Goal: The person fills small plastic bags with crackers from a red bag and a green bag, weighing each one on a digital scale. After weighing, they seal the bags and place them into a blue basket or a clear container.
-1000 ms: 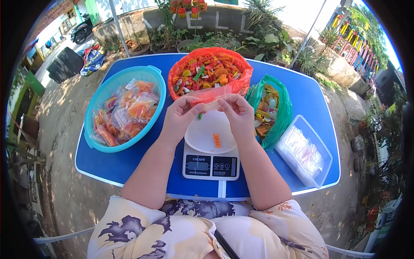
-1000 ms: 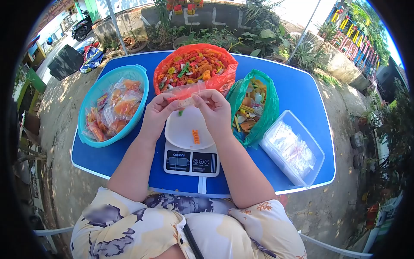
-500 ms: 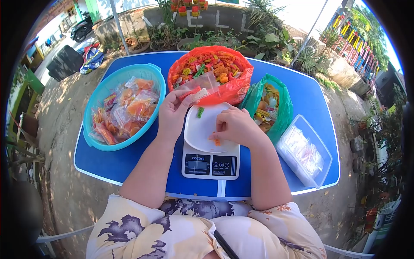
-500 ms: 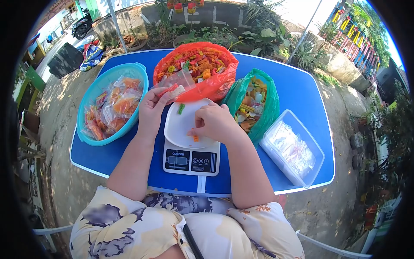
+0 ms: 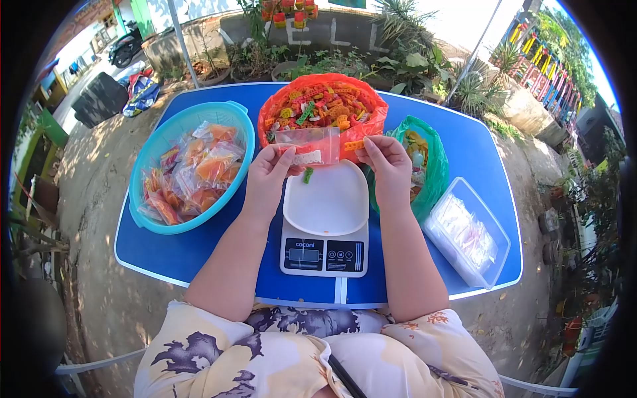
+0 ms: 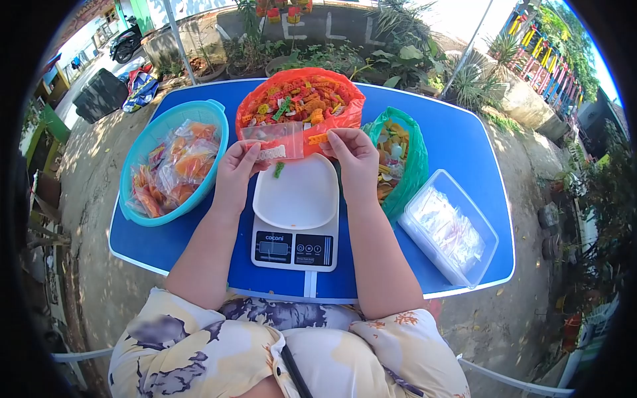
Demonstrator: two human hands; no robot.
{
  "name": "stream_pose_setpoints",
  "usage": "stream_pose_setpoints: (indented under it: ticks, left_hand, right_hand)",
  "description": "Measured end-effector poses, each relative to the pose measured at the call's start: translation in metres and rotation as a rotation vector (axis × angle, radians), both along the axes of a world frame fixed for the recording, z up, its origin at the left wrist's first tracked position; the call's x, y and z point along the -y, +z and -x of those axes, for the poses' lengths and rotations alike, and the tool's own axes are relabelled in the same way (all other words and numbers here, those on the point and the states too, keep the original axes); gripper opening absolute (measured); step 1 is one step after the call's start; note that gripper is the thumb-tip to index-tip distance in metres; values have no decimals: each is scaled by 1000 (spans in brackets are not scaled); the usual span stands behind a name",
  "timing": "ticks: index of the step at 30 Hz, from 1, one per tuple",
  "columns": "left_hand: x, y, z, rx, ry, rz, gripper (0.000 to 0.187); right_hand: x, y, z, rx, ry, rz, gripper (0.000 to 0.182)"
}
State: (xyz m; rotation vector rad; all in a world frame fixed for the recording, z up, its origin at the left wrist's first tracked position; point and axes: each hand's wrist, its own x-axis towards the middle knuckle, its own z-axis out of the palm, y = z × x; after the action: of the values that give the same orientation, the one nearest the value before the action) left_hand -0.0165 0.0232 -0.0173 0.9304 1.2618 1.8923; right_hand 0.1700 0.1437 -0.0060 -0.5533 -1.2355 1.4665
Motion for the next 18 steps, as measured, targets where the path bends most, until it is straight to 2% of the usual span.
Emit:
stream_pose_setpoints:
  ticks: [8, 11, 18]
  left_hand:
    - [0, -1, 0, -59, -47, 33, 19]
    - [0, 1, -6, 4, -99, 37, 19]
    - [1, 0, -9, 6, -196, 54, 18]
  right_hand:
    - [14, 3, 7, -13, 49, 57, 13]
    - [10, -6, 6, 61, 28, 1, 14]
    - [16, -4, 10, -25, 38, -52, 11]
